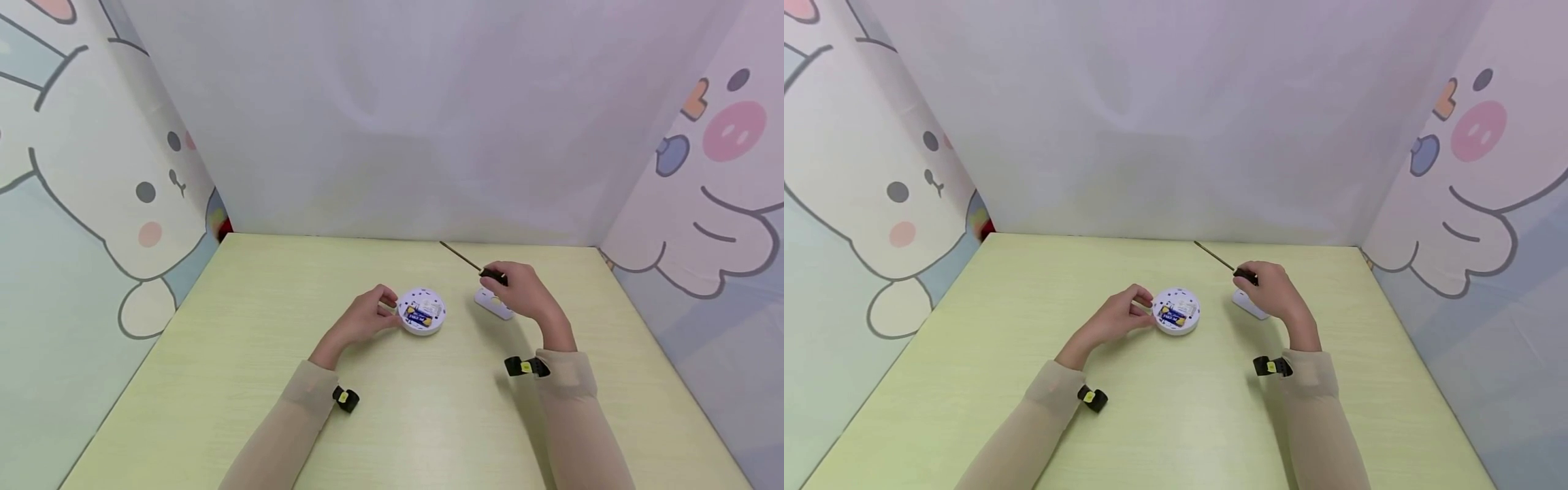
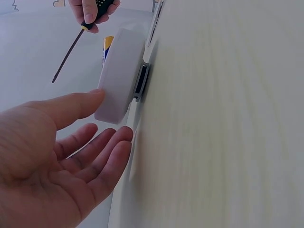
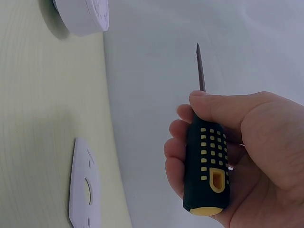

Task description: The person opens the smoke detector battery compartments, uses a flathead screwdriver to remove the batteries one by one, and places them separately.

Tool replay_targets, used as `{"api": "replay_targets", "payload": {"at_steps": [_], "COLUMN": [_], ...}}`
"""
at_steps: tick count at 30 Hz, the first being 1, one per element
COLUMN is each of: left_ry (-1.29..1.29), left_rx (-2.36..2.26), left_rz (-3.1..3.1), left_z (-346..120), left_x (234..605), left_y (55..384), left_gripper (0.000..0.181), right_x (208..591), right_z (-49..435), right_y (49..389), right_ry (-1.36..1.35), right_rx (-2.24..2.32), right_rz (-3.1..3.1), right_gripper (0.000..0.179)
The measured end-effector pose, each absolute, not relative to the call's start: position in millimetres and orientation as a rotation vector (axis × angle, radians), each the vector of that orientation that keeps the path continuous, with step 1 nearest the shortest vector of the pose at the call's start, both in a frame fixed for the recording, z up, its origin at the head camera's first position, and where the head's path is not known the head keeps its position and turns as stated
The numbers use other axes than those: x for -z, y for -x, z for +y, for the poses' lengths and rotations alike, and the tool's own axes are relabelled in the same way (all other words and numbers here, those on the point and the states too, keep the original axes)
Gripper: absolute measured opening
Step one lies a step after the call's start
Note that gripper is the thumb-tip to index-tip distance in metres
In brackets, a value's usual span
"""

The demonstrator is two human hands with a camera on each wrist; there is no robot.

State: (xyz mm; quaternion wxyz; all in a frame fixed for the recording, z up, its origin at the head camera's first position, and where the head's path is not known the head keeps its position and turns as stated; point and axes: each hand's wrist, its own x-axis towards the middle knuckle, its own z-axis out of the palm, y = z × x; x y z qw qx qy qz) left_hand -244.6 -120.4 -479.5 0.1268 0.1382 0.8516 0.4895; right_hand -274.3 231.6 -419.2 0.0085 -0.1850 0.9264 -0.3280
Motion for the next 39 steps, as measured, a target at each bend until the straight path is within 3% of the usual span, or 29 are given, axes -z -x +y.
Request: {"api": "replay_targets", "payload": {"at_steps": [7, 14, 28, 39], "left_ry": [-0.4, -0.414, -0.498, -0.477], "left_rx": [-1.4, -1.391, -1.393, -1.436], "left_rz": [2.512, 2.517, 2.457, 2.438], "left_z": [-120, -119, -116, -106], "left_x": [479, 479, 481, 482], "left_y": [245, 246, 245, 240], "left_gripper": [0.03, 0.033, 0.074, 0.088], "right_x": [419, 419, 420, 420], "right_z": [232, 233, 231, 230], "right_y": [274, 275, 275, 275], "right_ry": [0.587, 0.587, 0.6, 0.601], "right_rx": [1.026, 1.019, 1.003, 1.0], "right_rz": [2.899, 2.907, 2.918, 2.918], "right_gripper": [0.016, 0.017, 0.017, 0.022]}}
